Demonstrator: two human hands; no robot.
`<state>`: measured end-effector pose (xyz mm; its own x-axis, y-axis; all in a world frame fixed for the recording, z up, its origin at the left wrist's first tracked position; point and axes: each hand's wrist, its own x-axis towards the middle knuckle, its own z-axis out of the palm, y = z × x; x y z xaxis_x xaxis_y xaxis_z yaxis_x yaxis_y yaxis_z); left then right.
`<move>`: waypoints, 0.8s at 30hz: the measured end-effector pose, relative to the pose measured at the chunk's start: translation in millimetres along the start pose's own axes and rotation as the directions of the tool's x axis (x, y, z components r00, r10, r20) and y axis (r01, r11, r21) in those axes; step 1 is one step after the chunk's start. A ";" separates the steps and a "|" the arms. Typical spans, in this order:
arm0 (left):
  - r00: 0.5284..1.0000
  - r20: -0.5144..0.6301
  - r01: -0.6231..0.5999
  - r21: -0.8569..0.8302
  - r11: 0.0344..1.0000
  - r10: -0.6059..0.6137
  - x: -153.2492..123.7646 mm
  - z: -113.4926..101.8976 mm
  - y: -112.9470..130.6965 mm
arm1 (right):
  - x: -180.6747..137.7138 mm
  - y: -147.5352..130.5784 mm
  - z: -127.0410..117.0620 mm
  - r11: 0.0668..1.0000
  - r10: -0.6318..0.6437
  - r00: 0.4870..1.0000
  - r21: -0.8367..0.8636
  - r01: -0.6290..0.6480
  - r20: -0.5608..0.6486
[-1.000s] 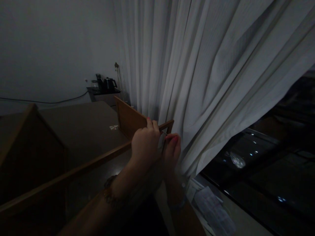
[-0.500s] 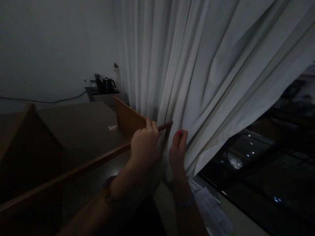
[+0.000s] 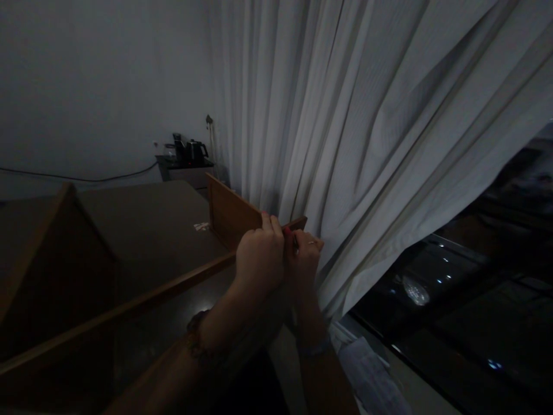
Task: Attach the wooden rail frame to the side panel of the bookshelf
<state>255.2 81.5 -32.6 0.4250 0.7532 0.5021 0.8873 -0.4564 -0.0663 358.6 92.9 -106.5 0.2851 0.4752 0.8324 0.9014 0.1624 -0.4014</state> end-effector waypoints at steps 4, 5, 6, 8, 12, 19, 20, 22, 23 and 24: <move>1.000 -0.002 0.006 -0.008 1.000 -0.006 -0.2 0.6 0.3 | 2.6 -4.7 -0.3 0.998 0.019 0.998 -0.069 -0.015 0.052; 1.000 -0.006 0.006 -0.009 1.000 -0.006 -0.4 0.9 0.3 | 2.8 -6.1 -0.7 0.996 0.026 0.998 -0.084 -0.020 0.065; 1.000 -0.009 0.008 -0.009 1.000 -0.008 -0.6 1.0 0.3 | 2.8 -7.5 -1.2 0.994 0.032 0.997 -0.104 -0.024 0.077; 1.000 -0.004 0.008 -0.010 1.000 -0.008 -0.7 1.2 0.2 | 2.5 -10.3 -2.4 0.987 0.040 0.995 -0.158 -0.025 0.092; 1.000 0.003 0.015 -0.010 1.000 -0.015 0.2 1.5 -0.4 | 2.2 -14.3 -4.9 0.969 0.028 0.996 -0.249 -0.005 0.088; 0.999 -0.040 0.015 0.015 1.000 -0.014 0.7 5.6 0.1 | 3.9 -17.0 -8.3 0.954 0.012 0.993 -0.298 0.025 0.121; 0.999 -0.041 0.015 0.020 1.000 -0.014 0.7 5.7 0.1 | 4.0 -17.2 -8.7 0.953 0.012 0.992 -0.301 0.026 0.125; 0.999 -0.039 0.013 0.024 1.000 -0.012 0.6 5.1 0.1 | 3.9 -17.9 -9.4 0.949 0.016 0.991 -0.313 0.025 0.129; 0.999 -0.032 0.010 0.024 1.000 -0.009 0.6 4.5 0.0 | 3.7 -18.3 -9.8 0.946 0.019 0.991 -0.322 0.023 0.129; 1.000 -0.026 0.007 0.023 1.000 -0.006 0.5 3.7 -0.1 | 3.4 -18.7 -10.2 0.944 0.023 0.991 -0.330 0.022 0.130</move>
<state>256.0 83.7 -35.5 0.4146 0.7434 0.5248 0.8941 -0.4401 -0.0830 346.0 82.6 -92.3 0.2604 0.5874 0.7663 0.9645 -0.1219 -0.2343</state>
